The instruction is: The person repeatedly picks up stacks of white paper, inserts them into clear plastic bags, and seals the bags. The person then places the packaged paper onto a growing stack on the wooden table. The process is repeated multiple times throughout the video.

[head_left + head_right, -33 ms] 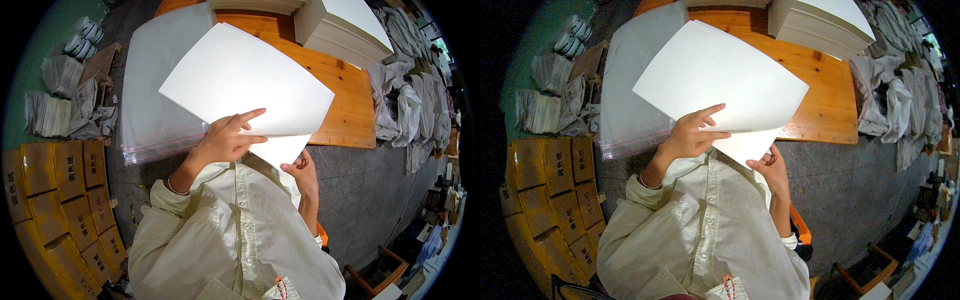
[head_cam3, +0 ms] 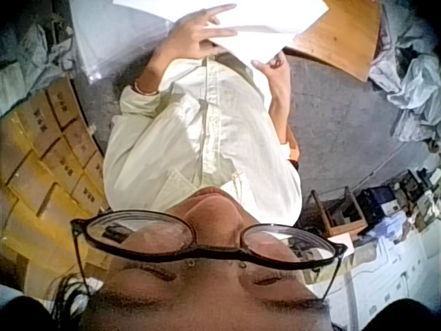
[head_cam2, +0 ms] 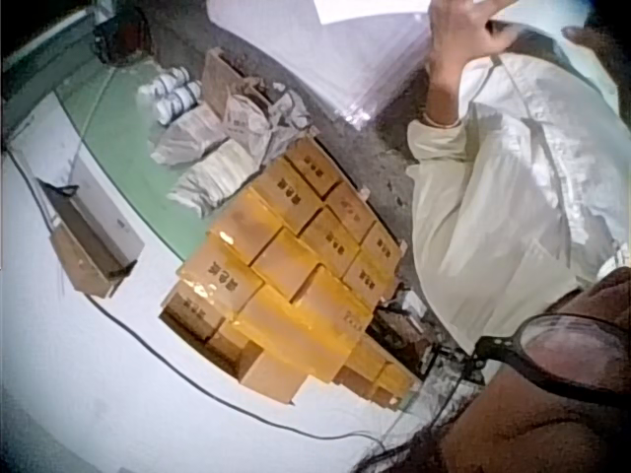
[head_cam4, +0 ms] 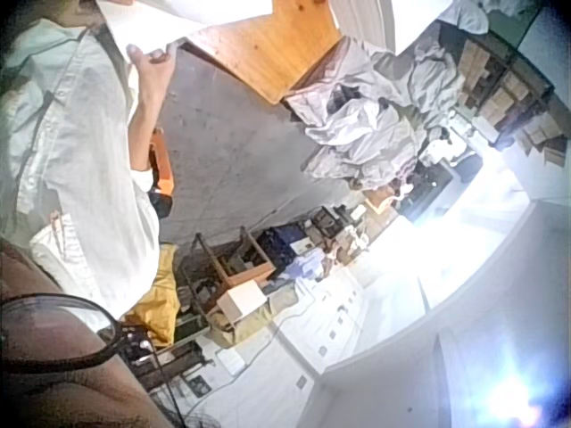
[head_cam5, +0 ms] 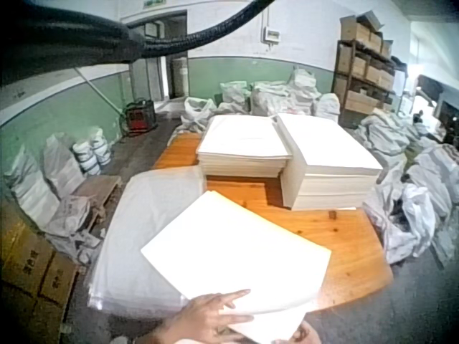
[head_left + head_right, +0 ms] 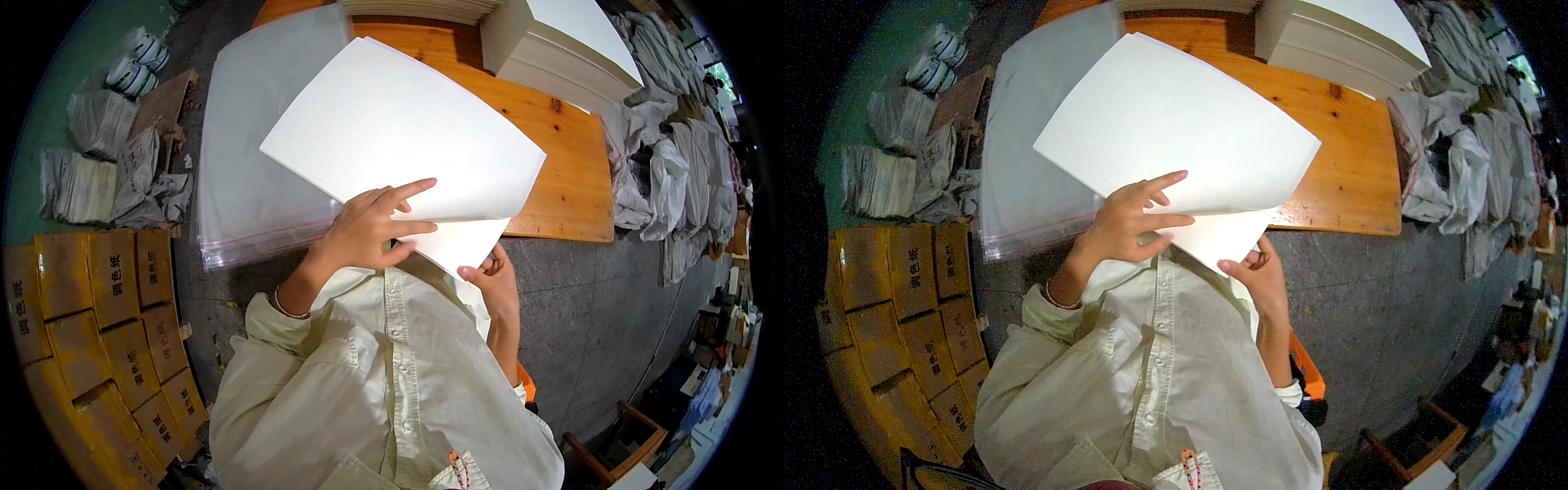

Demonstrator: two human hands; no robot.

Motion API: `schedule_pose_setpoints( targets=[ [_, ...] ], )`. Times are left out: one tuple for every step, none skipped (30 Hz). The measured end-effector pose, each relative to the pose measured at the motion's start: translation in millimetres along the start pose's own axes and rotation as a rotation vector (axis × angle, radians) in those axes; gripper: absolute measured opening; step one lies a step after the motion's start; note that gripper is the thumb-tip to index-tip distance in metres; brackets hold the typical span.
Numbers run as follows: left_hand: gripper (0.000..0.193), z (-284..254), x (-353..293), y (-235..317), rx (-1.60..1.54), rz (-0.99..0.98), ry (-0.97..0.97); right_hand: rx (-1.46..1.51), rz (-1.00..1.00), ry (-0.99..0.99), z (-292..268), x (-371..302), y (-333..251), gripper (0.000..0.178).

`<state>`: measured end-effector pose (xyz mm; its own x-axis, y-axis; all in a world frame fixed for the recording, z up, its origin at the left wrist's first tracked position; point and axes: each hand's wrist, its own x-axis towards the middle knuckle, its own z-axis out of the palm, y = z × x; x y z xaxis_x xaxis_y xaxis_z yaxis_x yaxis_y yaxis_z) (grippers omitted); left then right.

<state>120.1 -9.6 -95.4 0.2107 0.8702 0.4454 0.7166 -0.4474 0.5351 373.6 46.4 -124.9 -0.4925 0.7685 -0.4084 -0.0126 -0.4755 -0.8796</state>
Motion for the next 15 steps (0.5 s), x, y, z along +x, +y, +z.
schedule_pose_setpoints(
  targets=[
    [0.038,-0.7,1.5,1.5,-0.002,-0.005,-0.003,-0.004,-0.017,0.005,3.2,1.7,0.1,0.067],
    [0.037,-0.4,1.8,1.1,-0.008,-0.004,-0.001,-0.008,-0.033,0.01,5.3,2.8,0.2,0.066],
    [0.037,0.0,1.9,0.8,-0.014,-0.003,0.001,0.0,-0.025,0.016,5.8,2.9,0.9,0.066],
    [0.037,2.4,1.1,-2.6,-0.024,0.006,0.007,0.009,-0.018,0.023,6.0,3.1,2.0,0.066],
    [0.038,5.6,-0.5,-5.5,-0.034,0.014,0.015,0.016,-0.01,0.029,5.7,3.3,3.4,0.066],
    [0.038,10.9,-2.8,-8.4,-0.042,-0.009,0.055,0.005,-0.016,0.011,2.9,3.6,6.2,0.066],
    [0.038,17.2,-5.2,-11.6,-0.051,-0.031,0.095,-0.007,-0.023,-0.008,-1.9,3.9,9.9,0.066],
    [0.038,20.3,-6.1,-12.9,-0.06,-0.054,0.134,-0.019,-0.029,-0.026,-3.0,3.5,10.4,0.066],
    [0.039,21.6,-7.2,-13.9,-0.051,-0.066,0.164,-0.008,-0.021,-0.023,-2.6,2.0,9.4,0.066],
    [0.04,22.1,-7.7,-14.2,-0.041,-0.079,0.193,0.003,-0.013,-0.02,-0.8,-0.3,6.4,0.066],
    [0.041,22.4,-7.5,-14.0,-0.034,-0.09,0.221,0.014,-0.005,-0.015,0.8,-2.1,4.2,0.065],
    [0.042,21.5,-7.0,-13.2,-0.006,-0.071,0.213,0.019,-0.003,-0.013,1.3,-2.2,4.2,0.065],
    [0.042,19.2,-6.3,-11.8,0.022,-0.053,0.204,0.025,-0.002,-0.011,1.8,-1.9,4.0,0.064],
    [0.042,15.9,-4.6,-9.9,0.051,-0.033,0.195,0.031,-0.001,-0.009,2.2,-1.4,3.7,0.064],
    [0.042,11.4,-2.5,-6.6,0.01,-0.034,0.143,0.031,-0.001,-0.01,2.7,-0.9,3.1,0.064]
  ],
)
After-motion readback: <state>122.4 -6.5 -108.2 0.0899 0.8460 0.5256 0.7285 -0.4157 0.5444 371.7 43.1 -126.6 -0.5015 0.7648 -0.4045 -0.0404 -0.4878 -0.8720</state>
